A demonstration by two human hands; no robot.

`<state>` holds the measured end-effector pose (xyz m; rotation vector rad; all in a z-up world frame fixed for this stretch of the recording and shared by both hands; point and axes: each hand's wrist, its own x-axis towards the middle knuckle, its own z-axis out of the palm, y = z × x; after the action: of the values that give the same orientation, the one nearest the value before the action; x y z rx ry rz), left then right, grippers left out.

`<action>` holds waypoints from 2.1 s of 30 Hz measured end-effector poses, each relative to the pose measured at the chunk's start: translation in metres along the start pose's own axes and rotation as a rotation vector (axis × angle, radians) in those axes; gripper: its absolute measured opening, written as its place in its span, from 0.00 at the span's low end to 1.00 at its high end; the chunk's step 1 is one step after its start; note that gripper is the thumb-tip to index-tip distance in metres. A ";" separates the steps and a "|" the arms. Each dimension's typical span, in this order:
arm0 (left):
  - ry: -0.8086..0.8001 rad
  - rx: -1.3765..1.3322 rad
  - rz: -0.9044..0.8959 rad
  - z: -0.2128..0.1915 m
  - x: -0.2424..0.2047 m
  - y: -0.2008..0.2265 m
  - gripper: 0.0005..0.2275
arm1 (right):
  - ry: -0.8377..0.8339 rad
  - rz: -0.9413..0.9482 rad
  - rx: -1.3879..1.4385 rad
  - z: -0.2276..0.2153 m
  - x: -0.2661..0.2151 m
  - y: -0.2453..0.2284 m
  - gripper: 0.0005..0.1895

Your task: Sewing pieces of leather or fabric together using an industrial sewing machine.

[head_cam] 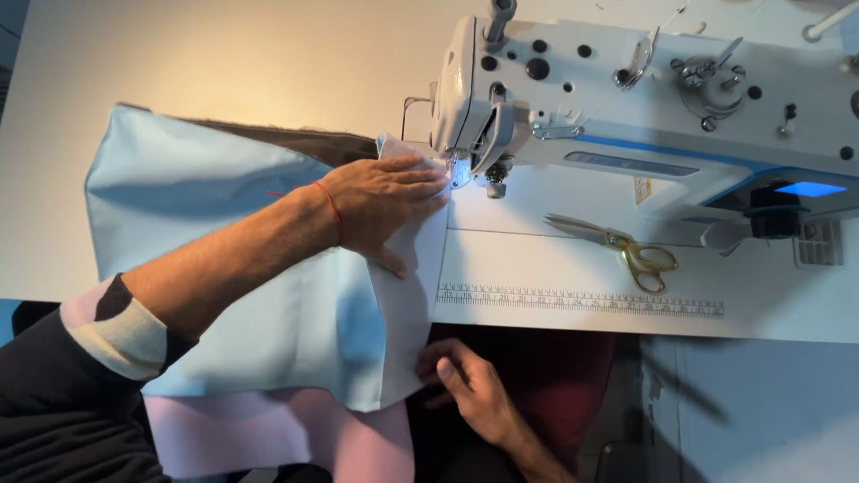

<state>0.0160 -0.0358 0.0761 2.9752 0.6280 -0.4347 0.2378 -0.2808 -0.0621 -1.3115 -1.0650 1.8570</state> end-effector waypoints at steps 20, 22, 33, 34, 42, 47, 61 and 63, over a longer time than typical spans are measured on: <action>0.120 -0.149 0.041 0.003 -0.001 0.005 0.53 | 0.091 -0.078 0.347 0.010 -0.005 -0.055 0.15; 0.118 -0.071 0.029 0.003 -0.003 0.005 0.53 | 0.094 -0.073 0.285 0.028 -0.006 -0.073 0.19; 0.064 -0.039 0.032 -0.003 0.002 0.004 0.52 | 0.073 0.125 0.494 0.045 0.003 -0.023 0.15; 0.076 -0.061 0.025 -0.001 0.003 0.005 0.49 | 0.067 0.107 0.468 0.045 0.004 -0.025 0.15; 0.202 0.040 -0.116 0.027 0.008 0.029 0.39 | 0.117 0.058 0.242 0.057 0.009 -0.030 0.20; 0.263 0.018 -0.087 0.026 0.002 0.023 0.38 | 0.086 -0.077 0.075 0.065 0.010 -0.013 0.21; 0.218 -0.005 -0.044 0.025 0.001 0.019 0.40 | -0.020 -0.200 0.032 0.054 -0.006 -0.030 0.18; 0.219 -0.015 -0.041 0.023 0.001 0.018 0.40 | -0.007 -0.218 0.002 0.054 -0.008 -0.035 0.18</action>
<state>0.0180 -0.0549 0.0545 3.0244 0.7075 -0.1060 0.1901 -0.2843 -0.0183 -1.1389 -1.1604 1.7006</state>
